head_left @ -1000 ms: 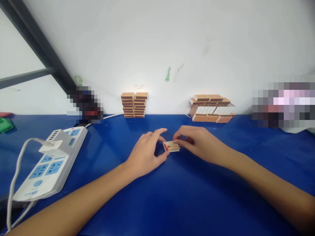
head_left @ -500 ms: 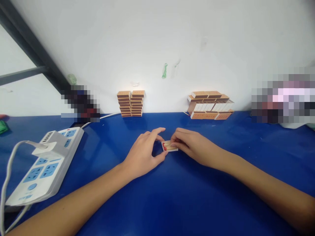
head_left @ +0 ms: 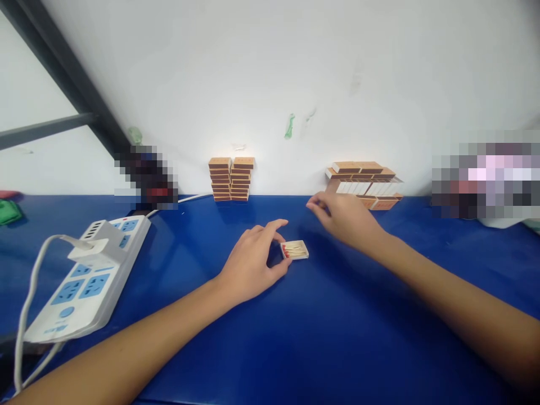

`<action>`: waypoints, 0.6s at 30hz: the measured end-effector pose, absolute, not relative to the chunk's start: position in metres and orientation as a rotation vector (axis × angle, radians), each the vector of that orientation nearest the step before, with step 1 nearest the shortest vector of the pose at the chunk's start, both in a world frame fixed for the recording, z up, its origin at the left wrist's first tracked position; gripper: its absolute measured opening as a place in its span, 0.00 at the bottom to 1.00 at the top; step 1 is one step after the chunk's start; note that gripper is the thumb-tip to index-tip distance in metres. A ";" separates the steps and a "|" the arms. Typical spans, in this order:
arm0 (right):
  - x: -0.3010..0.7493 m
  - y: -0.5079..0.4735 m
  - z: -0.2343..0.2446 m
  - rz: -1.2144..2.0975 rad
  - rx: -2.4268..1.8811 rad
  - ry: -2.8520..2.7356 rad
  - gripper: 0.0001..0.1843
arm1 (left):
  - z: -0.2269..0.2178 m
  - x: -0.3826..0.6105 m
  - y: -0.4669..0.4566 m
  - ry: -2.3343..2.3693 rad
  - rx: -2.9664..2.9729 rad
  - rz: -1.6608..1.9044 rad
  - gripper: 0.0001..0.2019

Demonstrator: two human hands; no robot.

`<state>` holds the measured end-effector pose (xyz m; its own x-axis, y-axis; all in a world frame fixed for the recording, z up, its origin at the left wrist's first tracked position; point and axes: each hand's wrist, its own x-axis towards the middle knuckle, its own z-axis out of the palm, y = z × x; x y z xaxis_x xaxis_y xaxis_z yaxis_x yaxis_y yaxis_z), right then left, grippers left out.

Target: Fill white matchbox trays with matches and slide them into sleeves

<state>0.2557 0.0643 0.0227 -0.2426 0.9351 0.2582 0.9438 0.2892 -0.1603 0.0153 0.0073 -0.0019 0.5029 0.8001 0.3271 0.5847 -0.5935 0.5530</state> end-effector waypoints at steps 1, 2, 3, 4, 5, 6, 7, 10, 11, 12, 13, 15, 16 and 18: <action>0.253 0.075 0.025 -0.123 -1.906 -2.254 0.18 | -0.002 0.015 0.007 1.151 2.376 0.804 0.32; 0.249 0.086 0.026 -0.163 -2.071 -2.256 0.19 | -0.002 0.015 0.008 1.153 2.374 0.808 0.32; 0.244 0.097 0.026 -0.171 -2.175 -2.254 0.19 | -0.002 0.015 0.008 1.153 2.372 0.810 0.31; 0.240 0.107 0.026 -0.165 -2.240 -2.246 0.18 | -0.001 0.014 0.008 1.155 2.371 0.811 0.31; 0.235 0.116 0.025 -0.158 -2.279 -2.231 0.18 | -0.001 0.014 0.009 1.157 2.370 0.813 0.31; 0.232 0.124 0.024 -0.159 -2.303 -2.208 0.18 | -0.001 0.014 0.009 1.159 2.371 0.814 0.31; 0.229 0.130 0.024 -0.166 -2.334 -2.184 0.19 | 0.000 0.014 0.009 1.160 2.371 0.810 0.32; 0.226 0.139 0.023 -0.187 -2.402 -2.141 0.20 | 0.000 0.014 0.008 1.161 2.369 0.793 0.32; 0.227 0.139 0.023 -0.193 -2.413 -2.138 0.20 | 0.000 0.014 0.007 1.158 2.370 0.792 0.32; 0.228 0.139 0.023 -0.197 -2.419 -2.142 0.20 | 0.000 0.015 0.007 1.154 2.372 0.790 0.31; 0.229 0.139 0.023 -0.200 -2.420 -2.150 0.20 | -0.001 0.015 0.007 1.150 2.376 0.790 0.31; 0.229 0.137 0.024 -0.203 -2.405 -2.182 0.20 | -0.001 0.015 0.006 1.139 2.384 0.789 0.31; 0.229 0.136 0.025 -0.201 -2.389 -2.205 0.20 | -0.002 0.015 0.006 1.134 2.387 0.789 0.31; 0.226 0.131 0.028 -0.189 -2.336 -2.263 0.21 | -0.002 0.015 0.007 1.132 2.385 0.790 0.32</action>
